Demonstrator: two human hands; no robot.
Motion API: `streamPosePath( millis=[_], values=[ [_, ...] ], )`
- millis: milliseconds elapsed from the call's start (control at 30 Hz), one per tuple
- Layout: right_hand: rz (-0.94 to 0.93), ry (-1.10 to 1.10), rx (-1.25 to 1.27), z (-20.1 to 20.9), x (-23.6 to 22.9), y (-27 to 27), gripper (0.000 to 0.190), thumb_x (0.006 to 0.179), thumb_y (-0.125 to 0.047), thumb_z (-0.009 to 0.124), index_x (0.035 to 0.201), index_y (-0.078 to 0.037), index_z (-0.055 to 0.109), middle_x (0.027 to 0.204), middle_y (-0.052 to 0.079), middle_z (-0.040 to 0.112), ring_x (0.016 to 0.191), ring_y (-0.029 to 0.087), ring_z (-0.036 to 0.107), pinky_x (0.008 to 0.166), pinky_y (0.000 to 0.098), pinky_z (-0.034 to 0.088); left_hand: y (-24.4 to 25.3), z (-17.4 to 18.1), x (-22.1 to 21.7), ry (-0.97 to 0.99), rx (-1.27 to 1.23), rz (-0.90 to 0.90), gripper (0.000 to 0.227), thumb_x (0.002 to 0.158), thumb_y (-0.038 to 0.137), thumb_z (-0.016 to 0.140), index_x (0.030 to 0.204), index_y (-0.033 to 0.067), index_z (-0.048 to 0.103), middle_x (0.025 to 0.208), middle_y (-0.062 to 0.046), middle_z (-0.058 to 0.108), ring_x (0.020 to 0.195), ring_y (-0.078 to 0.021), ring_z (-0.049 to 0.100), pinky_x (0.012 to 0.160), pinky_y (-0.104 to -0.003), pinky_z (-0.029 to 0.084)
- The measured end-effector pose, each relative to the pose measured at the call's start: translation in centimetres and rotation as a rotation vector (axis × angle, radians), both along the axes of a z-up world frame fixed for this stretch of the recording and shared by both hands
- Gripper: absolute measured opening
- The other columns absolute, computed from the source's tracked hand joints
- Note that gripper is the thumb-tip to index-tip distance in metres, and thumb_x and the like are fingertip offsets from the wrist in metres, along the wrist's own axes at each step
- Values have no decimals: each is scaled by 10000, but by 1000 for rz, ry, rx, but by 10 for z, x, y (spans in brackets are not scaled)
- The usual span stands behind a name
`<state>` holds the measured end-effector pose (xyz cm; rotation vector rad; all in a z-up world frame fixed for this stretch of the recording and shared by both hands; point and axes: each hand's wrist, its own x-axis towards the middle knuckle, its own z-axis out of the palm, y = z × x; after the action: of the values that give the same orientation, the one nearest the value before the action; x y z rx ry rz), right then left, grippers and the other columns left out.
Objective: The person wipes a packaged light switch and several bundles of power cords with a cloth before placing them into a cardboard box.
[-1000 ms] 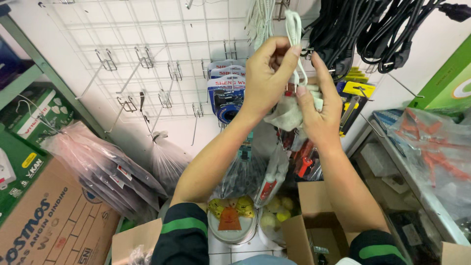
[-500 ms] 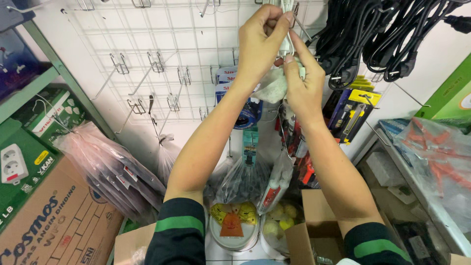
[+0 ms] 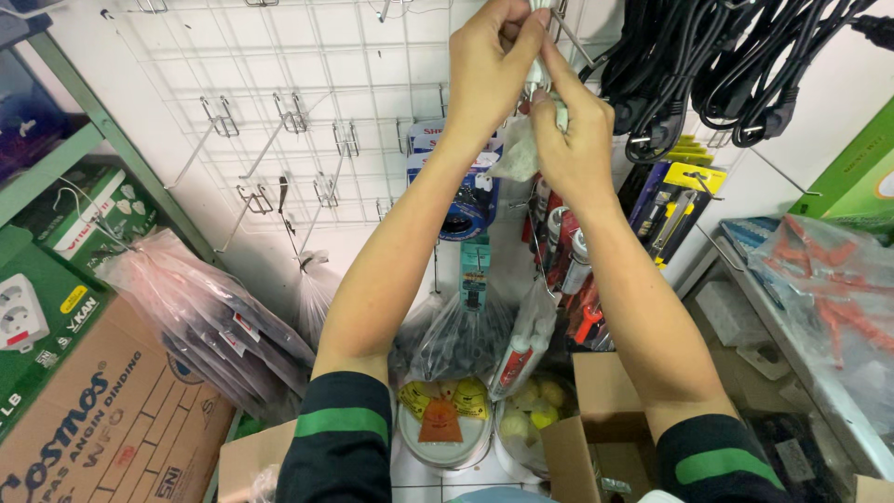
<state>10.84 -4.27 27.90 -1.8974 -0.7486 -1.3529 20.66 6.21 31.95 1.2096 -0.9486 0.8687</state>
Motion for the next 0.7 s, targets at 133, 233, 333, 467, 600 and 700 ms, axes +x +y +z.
streamPosePath(
  millis=[133,233,333,467,600,700],
  values=[
    [-97,21,-65,3,12,-7,554,967,10,561,1520,-12,528,1359,263,678,1151,239,748,996,331,570,-6,-6,23,-23,-24,72,179,947,155,732,858,15,666,695,-22,730,585,-84,673,558,-278,533],
    [-83,91,-17,7,18,-6,535,971,-26,580,1504,-15,538,1210,241,732,983,210,771,922,321,565,-6,-5,28,39,-20,204,253,919,198,769,809,6,645,639,-36,687,541,-127,644,536,-311,507],
    [-43,163,3,5,8,-6,524,995,-50,597,1512,-16,522,990,181,740,862,181,726,878,312,558,3,-5,9,65,58,318,311,926,233,773,831,-16,611,678,-81,632,580,-207,600,568,-369,471],
    [5,170,57,-11,-14,-9,437,1037,-70,620,1467,-11,565,1015,118,743,920,146,694,892,294,549,24,-18,-35,-180,85,553,313,939,250,753,1044,-2,600,1000,-143,608,884,-308,608,759,-431,490],
    [229,291,372,-48,-57,-29,240,1098,-126,580,1295,-9,650,1094,44,710,1016,115,643,920,262,513,32,-77,-95,-164,161,470,310,1037,259,706,1248,63,591,1223,-117,590,1156,-315,596,995,-401,486],
    [209,89,594,-98,-87,-27,197,1154,-198,578,1231,-17,585,1181,84,601,1042,135,566,971,284,480,23,-138,-149,-149,336,60,567,1028,391,605,1461,41,497,1438,-174,490,1342,-325,493,1194,-440,392]
  ],
)
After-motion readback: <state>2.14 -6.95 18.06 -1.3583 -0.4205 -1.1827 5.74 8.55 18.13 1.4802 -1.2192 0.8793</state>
